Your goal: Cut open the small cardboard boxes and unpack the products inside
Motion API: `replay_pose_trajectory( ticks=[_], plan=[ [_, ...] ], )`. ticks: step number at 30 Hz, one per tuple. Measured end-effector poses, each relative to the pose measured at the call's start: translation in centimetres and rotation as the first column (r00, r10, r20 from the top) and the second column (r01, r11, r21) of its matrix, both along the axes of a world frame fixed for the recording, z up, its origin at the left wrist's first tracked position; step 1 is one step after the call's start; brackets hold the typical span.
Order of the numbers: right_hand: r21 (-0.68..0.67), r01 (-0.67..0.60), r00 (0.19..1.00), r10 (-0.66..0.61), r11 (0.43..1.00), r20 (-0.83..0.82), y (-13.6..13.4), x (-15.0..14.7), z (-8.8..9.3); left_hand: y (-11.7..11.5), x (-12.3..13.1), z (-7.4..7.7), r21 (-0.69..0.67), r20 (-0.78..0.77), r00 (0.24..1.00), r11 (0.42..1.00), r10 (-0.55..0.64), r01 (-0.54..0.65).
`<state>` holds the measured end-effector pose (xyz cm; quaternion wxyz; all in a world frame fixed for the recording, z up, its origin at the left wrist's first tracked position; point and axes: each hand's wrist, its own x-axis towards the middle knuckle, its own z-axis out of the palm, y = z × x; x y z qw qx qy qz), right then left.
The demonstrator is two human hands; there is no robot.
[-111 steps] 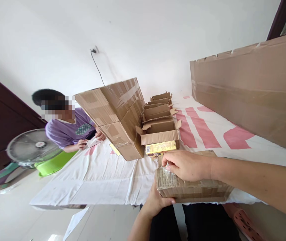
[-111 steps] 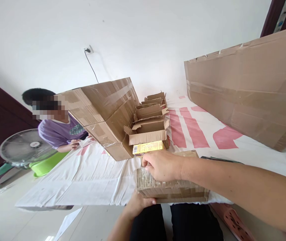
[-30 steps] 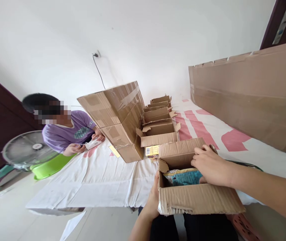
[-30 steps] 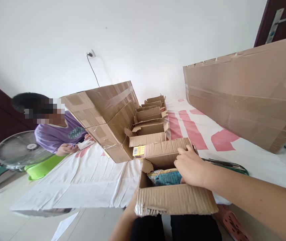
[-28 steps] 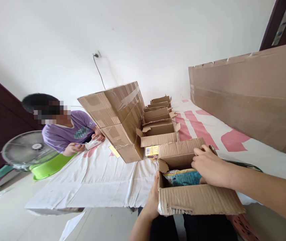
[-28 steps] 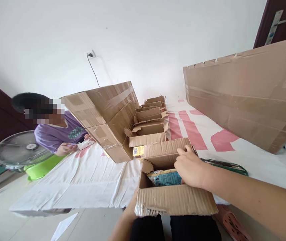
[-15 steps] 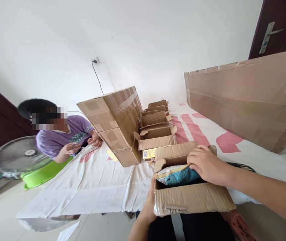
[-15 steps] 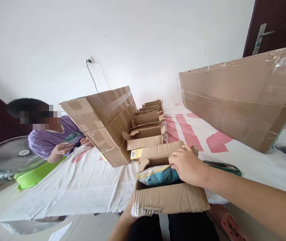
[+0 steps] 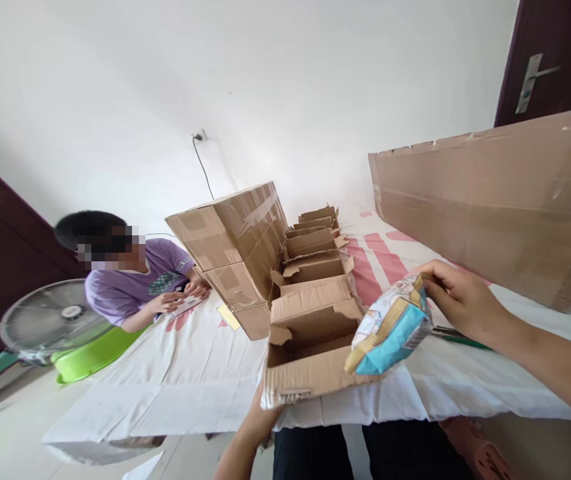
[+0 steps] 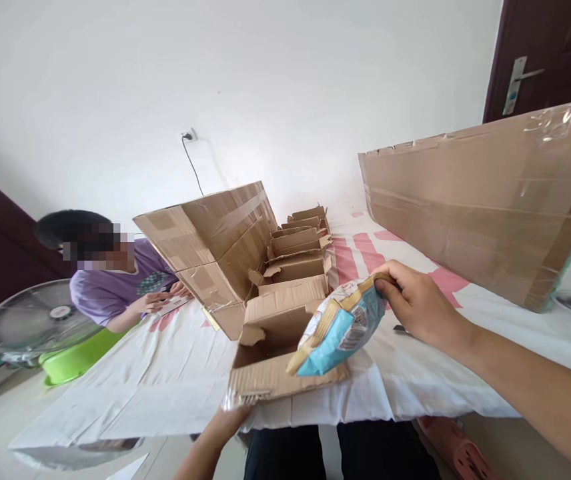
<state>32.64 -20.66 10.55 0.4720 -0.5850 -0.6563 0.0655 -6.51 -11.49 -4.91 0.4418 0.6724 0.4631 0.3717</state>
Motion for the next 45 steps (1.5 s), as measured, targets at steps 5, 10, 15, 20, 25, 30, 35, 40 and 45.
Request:
replay_pose_trajectory(
  ticks=[5,10,15,20,25,30,35,40,45],
  plan=[
    [0.014,0.009,0.997,-0.010,1.000,0.081,0.3,0.4,-0.4,0.6,0.2,0.4,0.002,-0.132,0.991,1.000,0.007,-0.007],
    [0.065,0.061,0.989,-0.069,0.996,0.130,0.2,0.9,-0.3,2.6,-2.6,5.7,0.114,-0.147,0.986,0.992,0.076,-0.059],
    [0.103,0.045,0.997,-0.051,0.994,0.053,0.9,0.1,0.4,3.0,-2.0,13.1,0.386,0.053,0.967,0.888,0.249,-0.250],
    [0.096,-0.093,0.993,0.099,0.991,-0.059,3.5,-4.0,1.6,1.7,5.2,16.4,0.328,0.075,0.970,0.924,-0.232,0.196],
    [0.059,-0.192,0.960,0.200,0.980,-0.196,6.0,-6.6,1.5,2.2,9.0,16.0,0.106,0.225,0.931,0.957,-0.289,0.271],
    [0.021,-0.197,0.933,0.194,0.980,-0.302,7.4,-5.3,-0.2,4.2,7.9,15.4,0.029,0.354,0.928,0.993,-0.113,0.110],
    [-0.052,-0.227,0.924,0.198,0.973,-0.327,8.1,-4.9,-1.9,5.8,7.0,15.4,-0.017,0.428,0.904,1.000,0.001,0.007],
    [-0.078,-0.303,0.903,0.259,0.950,-0.343,7.5,-6.5,-2.1,5.1,7.7,15.5,-0.014,0.424,0.906,1.000,0.005,0.001],
    [-0.017,-0.564,0.682,0.455,0.825,-0.573,5.6,-7.2,-0.8,1.5,8.8,15.9,0.037,0.390,0.916,0.996,-0.094,0.086]
  ],
)
